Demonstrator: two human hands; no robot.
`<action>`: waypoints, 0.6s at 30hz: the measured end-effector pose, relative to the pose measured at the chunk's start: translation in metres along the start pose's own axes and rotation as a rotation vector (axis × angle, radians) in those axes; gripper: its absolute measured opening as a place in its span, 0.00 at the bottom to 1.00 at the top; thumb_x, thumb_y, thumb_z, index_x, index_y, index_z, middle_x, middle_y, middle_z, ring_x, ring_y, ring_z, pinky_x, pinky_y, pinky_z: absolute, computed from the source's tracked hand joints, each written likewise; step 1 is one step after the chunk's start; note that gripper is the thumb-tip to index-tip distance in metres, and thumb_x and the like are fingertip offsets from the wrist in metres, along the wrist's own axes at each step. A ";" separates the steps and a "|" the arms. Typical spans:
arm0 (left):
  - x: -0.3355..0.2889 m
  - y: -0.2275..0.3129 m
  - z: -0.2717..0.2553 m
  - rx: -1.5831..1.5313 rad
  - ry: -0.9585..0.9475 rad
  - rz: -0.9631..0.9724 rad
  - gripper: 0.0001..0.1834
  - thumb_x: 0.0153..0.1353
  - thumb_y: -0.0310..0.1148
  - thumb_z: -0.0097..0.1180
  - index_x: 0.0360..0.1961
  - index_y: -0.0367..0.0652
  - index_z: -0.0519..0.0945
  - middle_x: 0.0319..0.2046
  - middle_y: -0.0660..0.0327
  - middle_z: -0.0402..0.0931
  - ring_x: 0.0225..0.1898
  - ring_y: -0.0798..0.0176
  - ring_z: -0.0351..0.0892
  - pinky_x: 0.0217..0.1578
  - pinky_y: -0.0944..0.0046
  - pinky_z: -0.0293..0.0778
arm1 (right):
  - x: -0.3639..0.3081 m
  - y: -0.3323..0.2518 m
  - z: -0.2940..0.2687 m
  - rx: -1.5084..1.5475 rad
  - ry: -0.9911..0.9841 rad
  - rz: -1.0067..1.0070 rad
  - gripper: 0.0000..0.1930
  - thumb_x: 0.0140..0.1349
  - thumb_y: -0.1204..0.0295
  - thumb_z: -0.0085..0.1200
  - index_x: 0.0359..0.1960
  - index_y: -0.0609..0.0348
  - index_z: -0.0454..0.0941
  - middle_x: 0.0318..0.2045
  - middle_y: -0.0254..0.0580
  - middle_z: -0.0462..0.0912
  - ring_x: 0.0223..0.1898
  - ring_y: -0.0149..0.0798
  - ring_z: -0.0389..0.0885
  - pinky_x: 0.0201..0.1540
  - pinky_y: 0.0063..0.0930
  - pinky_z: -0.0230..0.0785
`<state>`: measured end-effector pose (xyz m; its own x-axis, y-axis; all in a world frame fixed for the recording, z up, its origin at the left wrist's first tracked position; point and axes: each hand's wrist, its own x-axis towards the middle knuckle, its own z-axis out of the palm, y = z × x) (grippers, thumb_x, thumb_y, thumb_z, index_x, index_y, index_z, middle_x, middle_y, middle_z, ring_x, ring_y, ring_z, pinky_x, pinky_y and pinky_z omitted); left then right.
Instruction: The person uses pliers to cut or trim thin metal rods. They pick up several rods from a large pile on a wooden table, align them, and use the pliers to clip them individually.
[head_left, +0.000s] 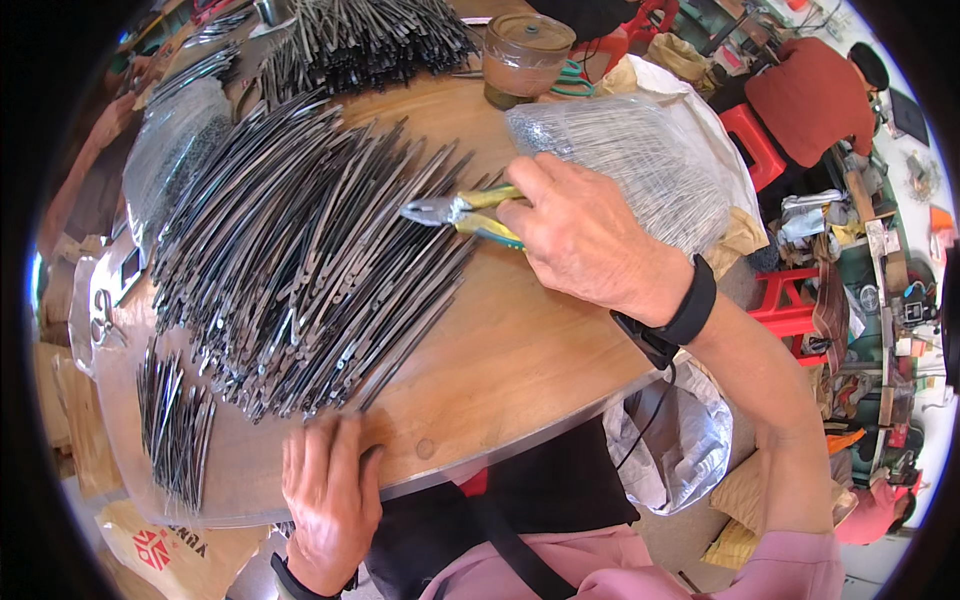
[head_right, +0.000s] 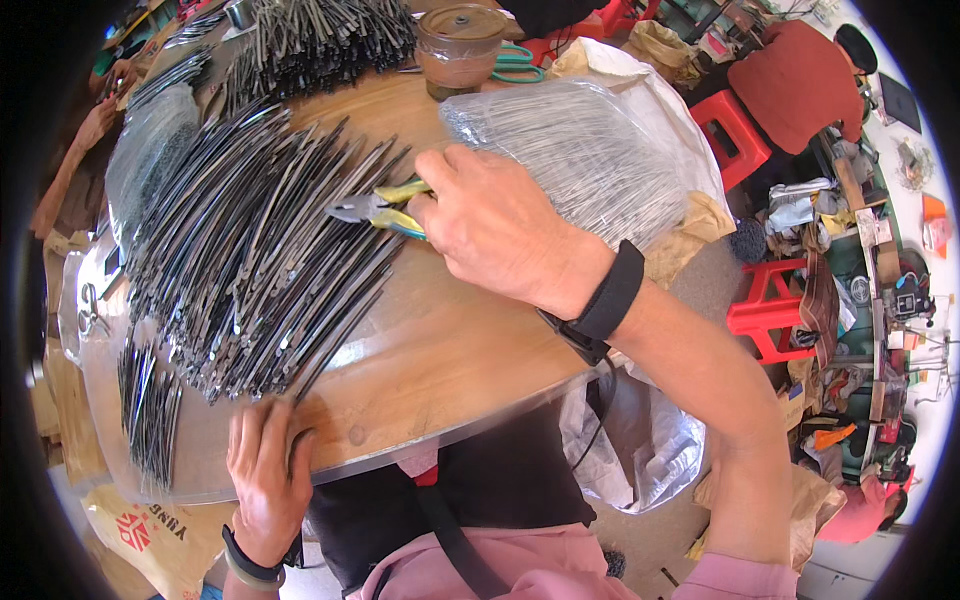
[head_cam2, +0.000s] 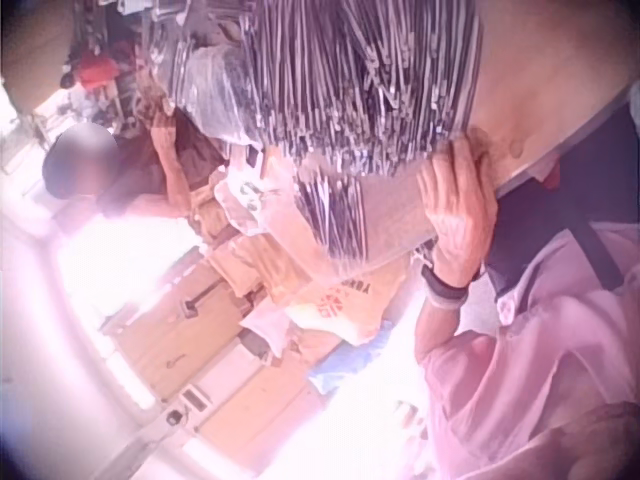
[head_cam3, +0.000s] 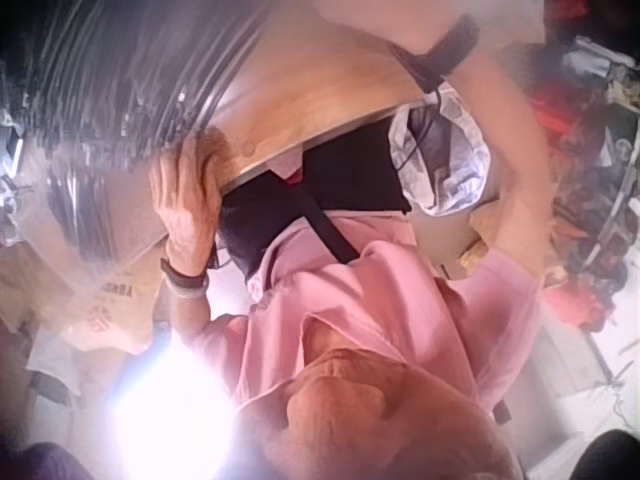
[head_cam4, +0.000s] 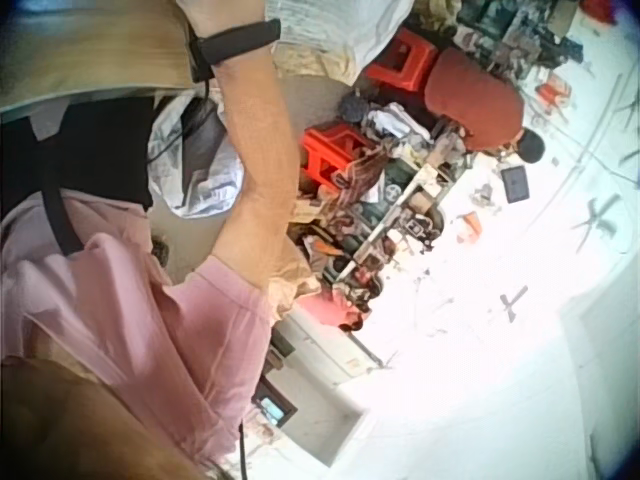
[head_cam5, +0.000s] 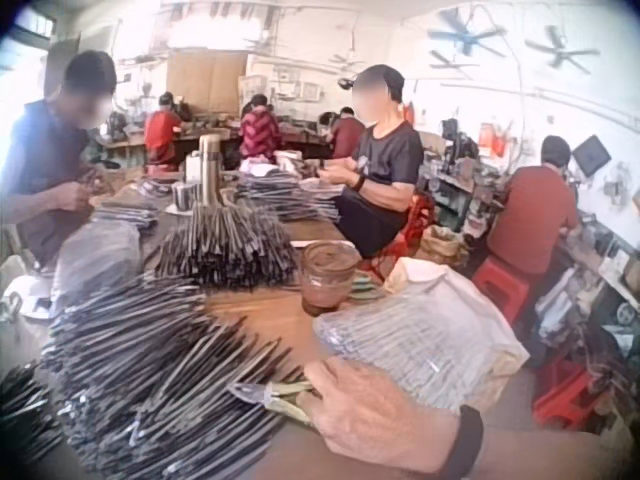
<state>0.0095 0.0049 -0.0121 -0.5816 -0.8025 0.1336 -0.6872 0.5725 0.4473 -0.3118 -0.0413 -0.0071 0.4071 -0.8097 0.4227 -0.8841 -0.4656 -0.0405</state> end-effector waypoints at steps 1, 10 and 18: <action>0.008 0.002 0.004 0.134 0.048 0.034 0.14 0.49 0.22 0.61 0.39 0.31 0.79 0.33 0.50 0.74 0.37 0.45 0.73 0.38 0.53 0.71 | -0.002 0.003 0.001 -0.040 0.005 -0.033 0.06 0.47 0.76 0.58 0.28 0.63 0.79 0.31 0.44 0.70 0.33 0.45 0.75 0.34 0.37 0.71; 0.004 -0.012 0.000 0.108 -0.045 -0.014 0.07 0.53 0.20 0.56 0.36 0.35 0.77 0.32 0.51 0.72 0.35 0.46 0.73 0.34 0.51 0.69 | -0.015 -0.040 -0.086 0.549 0.564 0.397 0.08 0.55 0.77 0.59 0.35 0.67 0.77 0.43 0.49 0.76 0.40 0.40 0.76 0.42 0.30 0.70; -0.006 -0.003 -0.009 -0.171 -0.003 -0.037 0.04 0.58 0.21 0.55 0.35 0.34 0.75 0.25 0.55 0.75 0.23 0.55 0.77 0.24 0.60 0.68 | -0.099 -0.033 -0.071 0.342 0.563 0.650 0.06 0.56 0.77 0.63 0.33 0.68 0.81 0.40 0.41 0.81 0.36 0.31 0.79 0.39 0.23 0.71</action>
<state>0.0189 0.0066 -0.0058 -0.5589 -0.8217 0.1115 -0.6244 0.5055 0.5955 -0.3391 0.0796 0.0168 -0.3966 -0.6971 0.5973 -0.7472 -0.1329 -0.6512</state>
